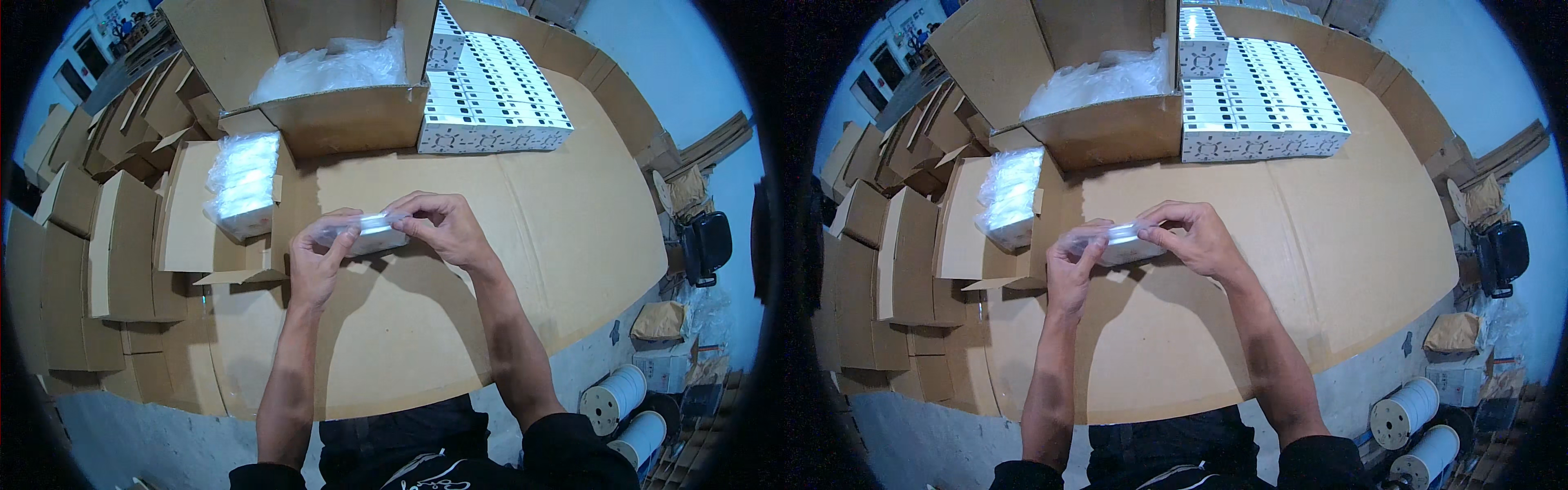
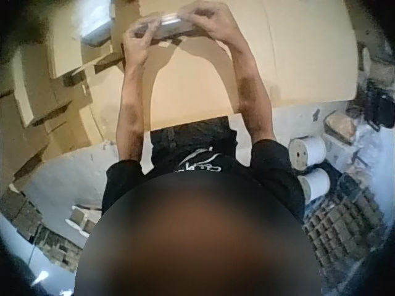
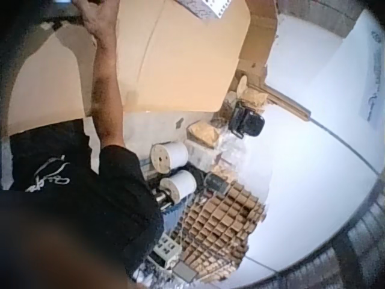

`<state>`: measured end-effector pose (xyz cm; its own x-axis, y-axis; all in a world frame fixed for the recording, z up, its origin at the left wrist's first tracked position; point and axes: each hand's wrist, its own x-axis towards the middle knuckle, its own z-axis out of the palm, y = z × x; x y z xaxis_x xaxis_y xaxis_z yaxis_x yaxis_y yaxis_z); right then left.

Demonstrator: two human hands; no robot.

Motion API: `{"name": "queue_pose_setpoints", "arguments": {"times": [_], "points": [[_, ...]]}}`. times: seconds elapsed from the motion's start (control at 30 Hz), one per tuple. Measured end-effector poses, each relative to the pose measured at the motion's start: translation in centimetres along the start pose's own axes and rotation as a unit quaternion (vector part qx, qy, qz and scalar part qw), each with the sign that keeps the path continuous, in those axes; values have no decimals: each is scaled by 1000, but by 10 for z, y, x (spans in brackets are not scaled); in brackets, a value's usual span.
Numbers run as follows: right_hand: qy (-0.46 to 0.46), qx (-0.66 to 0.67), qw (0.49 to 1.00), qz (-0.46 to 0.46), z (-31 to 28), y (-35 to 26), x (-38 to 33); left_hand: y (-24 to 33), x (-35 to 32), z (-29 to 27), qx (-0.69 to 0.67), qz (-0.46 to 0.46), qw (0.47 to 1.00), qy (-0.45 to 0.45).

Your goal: Packing small white electronic product boxes into clear plastic bags and placing them into shipping cartons in a warehouse setting.

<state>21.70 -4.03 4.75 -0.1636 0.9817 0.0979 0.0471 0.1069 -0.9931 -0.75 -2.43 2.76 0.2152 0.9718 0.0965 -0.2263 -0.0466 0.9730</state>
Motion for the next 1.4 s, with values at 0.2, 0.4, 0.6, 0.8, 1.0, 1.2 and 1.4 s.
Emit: {"name": "queue_pose_setpoints", "arguments": {"times": [0.2, 0.4, 0.6, 0.8, 1.0, 1.2, 1.4], "points": [[5, 43, 999, -9, 2, 1, 0, -3, -2, -2, 53, 19, 997, 52], [15, 97, 995, 18, 3, 11, 2, -10, -3, 4, 1, 7, 994, 105], [23, 162, 986, 0, 12, 10, 4, -17, 0, 5, -62, 3, 993, 98], [3, 188, 981, -48, -5, -2, -1, -11, -2, 10, -64, -24, 993, 96], [-100, 60, 991, 58, -19, -3, -4, -17, -1, 6, -66, 0, 993, 99], [-59, 77, 993, 72, -12, -4, -3, -7, -5, 13, 1, 22, 992, 126], [-60, 54, 994, 73, -14, -3, -2, -4, -19, 16, 305, 362, 863, 175]]}}
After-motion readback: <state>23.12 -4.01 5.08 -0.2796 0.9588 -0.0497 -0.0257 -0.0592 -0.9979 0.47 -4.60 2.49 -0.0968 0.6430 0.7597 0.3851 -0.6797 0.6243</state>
